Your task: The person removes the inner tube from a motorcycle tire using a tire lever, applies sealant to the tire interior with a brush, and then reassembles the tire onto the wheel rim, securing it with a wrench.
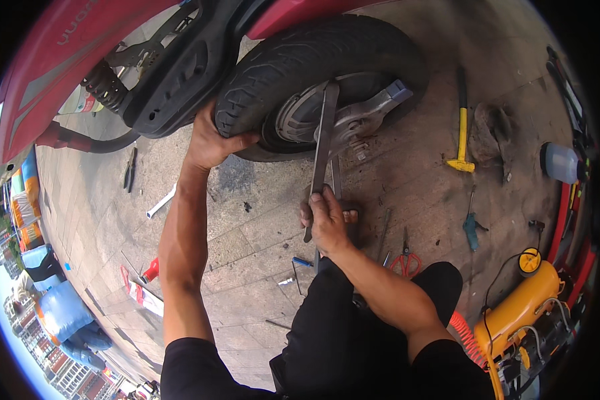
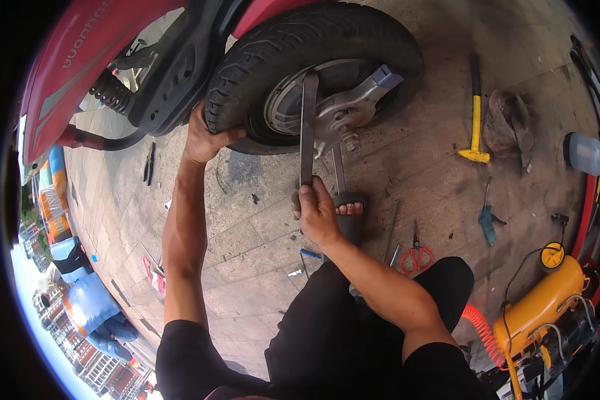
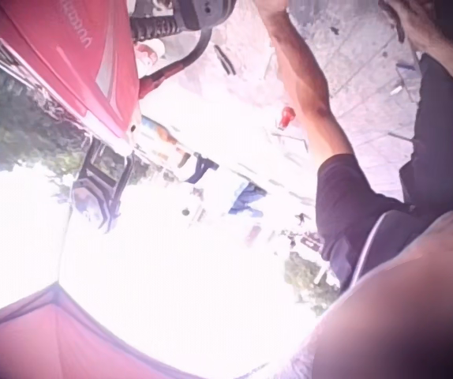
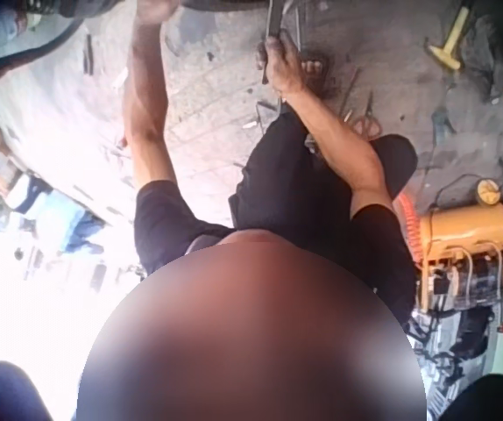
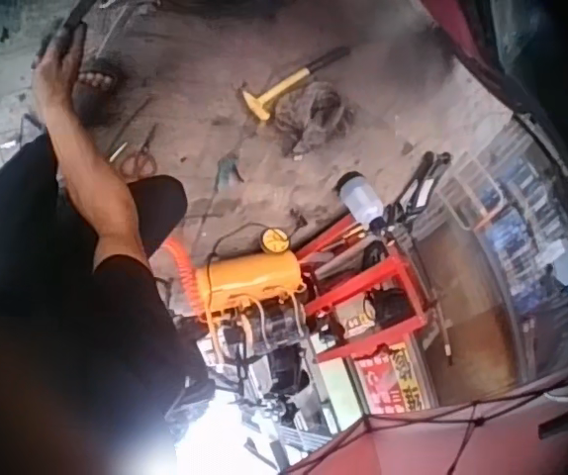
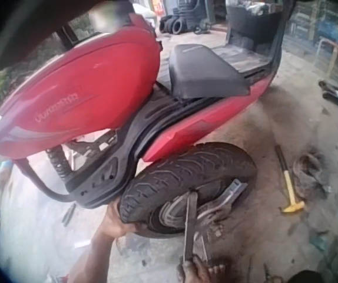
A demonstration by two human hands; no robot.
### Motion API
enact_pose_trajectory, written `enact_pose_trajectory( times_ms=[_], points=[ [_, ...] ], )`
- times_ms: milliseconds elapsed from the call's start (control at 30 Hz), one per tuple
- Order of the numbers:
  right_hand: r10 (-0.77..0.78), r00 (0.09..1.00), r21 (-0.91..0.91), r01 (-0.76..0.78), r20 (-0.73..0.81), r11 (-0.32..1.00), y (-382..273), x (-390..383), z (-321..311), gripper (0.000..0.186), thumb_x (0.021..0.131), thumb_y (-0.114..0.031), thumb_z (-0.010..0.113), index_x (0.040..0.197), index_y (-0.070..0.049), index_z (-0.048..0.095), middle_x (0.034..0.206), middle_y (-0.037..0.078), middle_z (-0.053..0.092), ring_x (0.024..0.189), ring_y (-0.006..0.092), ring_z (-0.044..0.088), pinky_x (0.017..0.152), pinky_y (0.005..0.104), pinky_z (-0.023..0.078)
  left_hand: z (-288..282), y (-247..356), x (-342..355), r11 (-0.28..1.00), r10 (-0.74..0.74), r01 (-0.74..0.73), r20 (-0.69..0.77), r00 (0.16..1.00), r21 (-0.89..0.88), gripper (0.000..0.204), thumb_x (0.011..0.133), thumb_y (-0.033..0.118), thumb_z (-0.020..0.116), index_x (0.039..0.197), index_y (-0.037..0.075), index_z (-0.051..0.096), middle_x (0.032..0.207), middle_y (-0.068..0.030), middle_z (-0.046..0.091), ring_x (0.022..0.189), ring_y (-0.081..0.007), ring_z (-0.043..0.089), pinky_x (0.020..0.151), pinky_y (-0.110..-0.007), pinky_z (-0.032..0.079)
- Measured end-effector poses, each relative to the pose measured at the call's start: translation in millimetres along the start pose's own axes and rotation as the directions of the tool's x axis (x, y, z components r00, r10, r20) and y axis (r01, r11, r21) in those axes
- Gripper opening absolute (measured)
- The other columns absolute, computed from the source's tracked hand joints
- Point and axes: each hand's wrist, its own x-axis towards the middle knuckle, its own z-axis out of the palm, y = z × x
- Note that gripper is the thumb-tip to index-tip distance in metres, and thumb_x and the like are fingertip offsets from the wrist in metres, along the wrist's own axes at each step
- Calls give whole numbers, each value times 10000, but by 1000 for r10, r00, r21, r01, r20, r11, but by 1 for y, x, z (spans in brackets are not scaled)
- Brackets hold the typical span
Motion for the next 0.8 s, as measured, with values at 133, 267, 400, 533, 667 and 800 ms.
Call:
enact_pose_trajectory(
  times_ms=[133,267,400,533,667,800],
  points=[
    [-91,990,193,112,-111,975,7,45,60,209,1064,-286,412,980,-112,491,719,11,480,609,111,438,599,306,394,-1,-2,1,1000,3,-3,2,1000,-30,786,537,65,855,1259,-41,561,1157,-111,655,1068,-213,617,1010,-340,444],
    [-141,970,316,199,-198,928,9,68,80,312,1065,-364,396,909,-106,474,687,9,454,588,120,432,582,306,385,-1,-1,0,999,-12,12,10,1000,-42,771,547,58,852,1255,-38,563,1157,-107,659,1062,-210,619,1008,-341,446],
    [-122,972,269,175,-203,947,13,73,74,380,1051,-435,430,864,-106,465,622,-5,409,530,116,413,532,289,369,1,-1,-2,995,-18,19,9,1000,-100,758,557,63,856,1251,-36,567,1158,-104,665,1069,-209,621,1006,-344,447],
    [-186,953,84,211,-238,974,12,71,52,377,1041,-442,460,864,-110,468,639,-28,416,531,79,409,472,242,346,0,-3,-2,997,-6,7,15,1000,-83,743,562,68,858,1241,-34,575,1153,-109,668,1066,-211,625,1005,-345,449],
    [-370,910,-246,321,-188,914,8,74,34,337,1054,-361,462,889,-69,490,675,-44,444,587,76,421,540,257,365,-1,-6,-3,998,-8,8,6,1000,-55,731,555,69,849,1227,-33,582,1136,-108,672,1051,-215,630,997,-348,456],
    [-278,947,-287,224,-161,931,-10,45,32,270,1053,-292,469,907,-65,491,674,-32,449,596,69,434,551,254,380,0,-8,-3,997,-25,25,-6,1000,-79,724,545,70,840,1216,-31,587,1121,-108,674,1035,-219,635,985,-351,464]
  ],
)
